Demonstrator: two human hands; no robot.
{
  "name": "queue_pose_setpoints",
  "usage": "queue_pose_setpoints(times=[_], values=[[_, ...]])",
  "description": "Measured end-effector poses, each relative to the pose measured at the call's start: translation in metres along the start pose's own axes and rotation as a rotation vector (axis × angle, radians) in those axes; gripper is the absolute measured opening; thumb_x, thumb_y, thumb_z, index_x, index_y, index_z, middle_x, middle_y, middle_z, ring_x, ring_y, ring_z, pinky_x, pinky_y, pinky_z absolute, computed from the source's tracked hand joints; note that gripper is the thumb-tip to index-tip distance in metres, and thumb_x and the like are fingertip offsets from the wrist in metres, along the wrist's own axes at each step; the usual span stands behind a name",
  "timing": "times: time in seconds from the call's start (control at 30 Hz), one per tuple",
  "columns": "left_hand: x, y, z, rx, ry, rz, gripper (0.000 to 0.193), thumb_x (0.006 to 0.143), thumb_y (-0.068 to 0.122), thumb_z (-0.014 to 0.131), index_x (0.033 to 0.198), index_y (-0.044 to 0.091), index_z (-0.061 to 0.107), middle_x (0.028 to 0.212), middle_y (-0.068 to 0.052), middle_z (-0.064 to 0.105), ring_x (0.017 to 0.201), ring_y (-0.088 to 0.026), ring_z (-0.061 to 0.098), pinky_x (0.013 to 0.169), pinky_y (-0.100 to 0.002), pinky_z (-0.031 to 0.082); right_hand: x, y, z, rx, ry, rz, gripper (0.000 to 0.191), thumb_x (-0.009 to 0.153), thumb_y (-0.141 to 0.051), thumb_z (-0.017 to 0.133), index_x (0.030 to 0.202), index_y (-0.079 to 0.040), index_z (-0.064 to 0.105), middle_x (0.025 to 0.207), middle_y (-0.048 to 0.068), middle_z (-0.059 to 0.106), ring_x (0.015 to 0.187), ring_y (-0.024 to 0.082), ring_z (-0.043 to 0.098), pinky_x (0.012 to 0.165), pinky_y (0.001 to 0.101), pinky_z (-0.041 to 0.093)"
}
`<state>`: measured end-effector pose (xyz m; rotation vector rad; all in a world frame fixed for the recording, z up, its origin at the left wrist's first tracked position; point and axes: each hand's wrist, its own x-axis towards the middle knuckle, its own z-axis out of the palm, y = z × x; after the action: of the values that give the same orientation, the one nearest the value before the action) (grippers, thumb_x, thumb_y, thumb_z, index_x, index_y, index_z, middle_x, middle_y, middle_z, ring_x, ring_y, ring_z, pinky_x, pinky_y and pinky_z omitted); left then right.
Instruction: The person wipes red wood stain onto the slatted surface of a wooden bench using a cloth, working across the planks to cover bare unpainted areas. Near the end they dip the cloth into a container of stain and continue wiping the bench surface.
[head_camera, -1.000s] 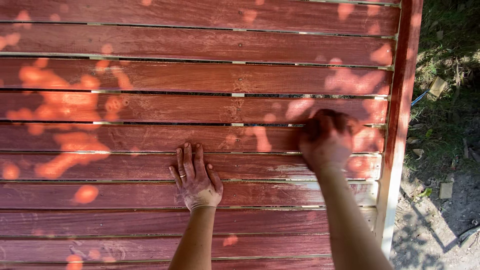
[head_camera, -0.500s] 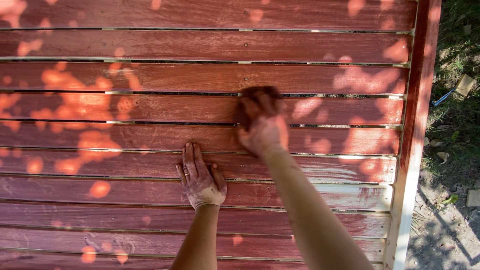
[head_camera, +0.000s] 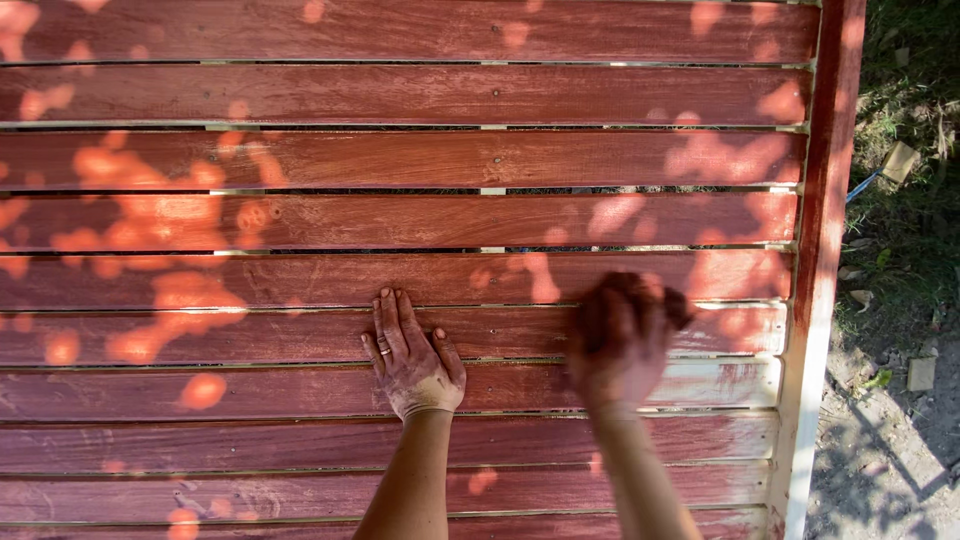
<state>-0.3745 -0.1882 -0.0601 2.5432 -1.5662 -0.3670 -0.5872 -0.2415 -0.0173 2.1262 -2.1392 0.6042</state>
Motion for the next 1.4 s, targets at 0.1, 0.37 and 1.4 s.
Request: queue_pose_setpoints(times=[0.1,0.37,1.4], values=[[-0.001,-0.001,0.0,-0.02,0.005,0.009,0.069,0.099,0.032,0.032,0.162,0.006,0.017,0.17,-0.011,0.017,0.158,-0.027,0.013,0.126,-0.055,0.011,-0.031,-0.078,0.01,-0.019,-0.441,-0.05,0.062,0.073,-0.036,0.077,0.131,-0.019,0.065,0.132,0.018,0.057,0.117,0.044,0.055,0.088,0.059,0.053],[-0.007,-0.001,-0.008,-0.036,-0.009,0.021,0.067,0.102,0.029,0.035,0.161,0.004,0.019,0.17,-0.012,0.015,0.159,-0.029,0.012,0.127,-0.055,0.011,0.005,0.025,-0.026,0.1,-0.236,-0.304,0.047,0.067,-0.031,0.076,0.113,-0.022,0.073,0.123,0.015,0.062,0.119,0.043,0.06,0.106,0.0502,0.053],[-0.019,0.001,-0.01,0.041,-0.014,0.046,0.077,0.095,0.028,0.042,0.162,0.0,0.016,0.17,-0.013,0.01,0.159,-0.028,0.006,0.127,-0.054,0.009,-0.037,0.137,-0.048,-0.13,-0.098,0.478,0.05,0.074,-0.021,0.078,0.117,-0.009,0.058,0.122,0.019,0.056,0.112,0.043,0.05,0.093,0.0545,0.045]])
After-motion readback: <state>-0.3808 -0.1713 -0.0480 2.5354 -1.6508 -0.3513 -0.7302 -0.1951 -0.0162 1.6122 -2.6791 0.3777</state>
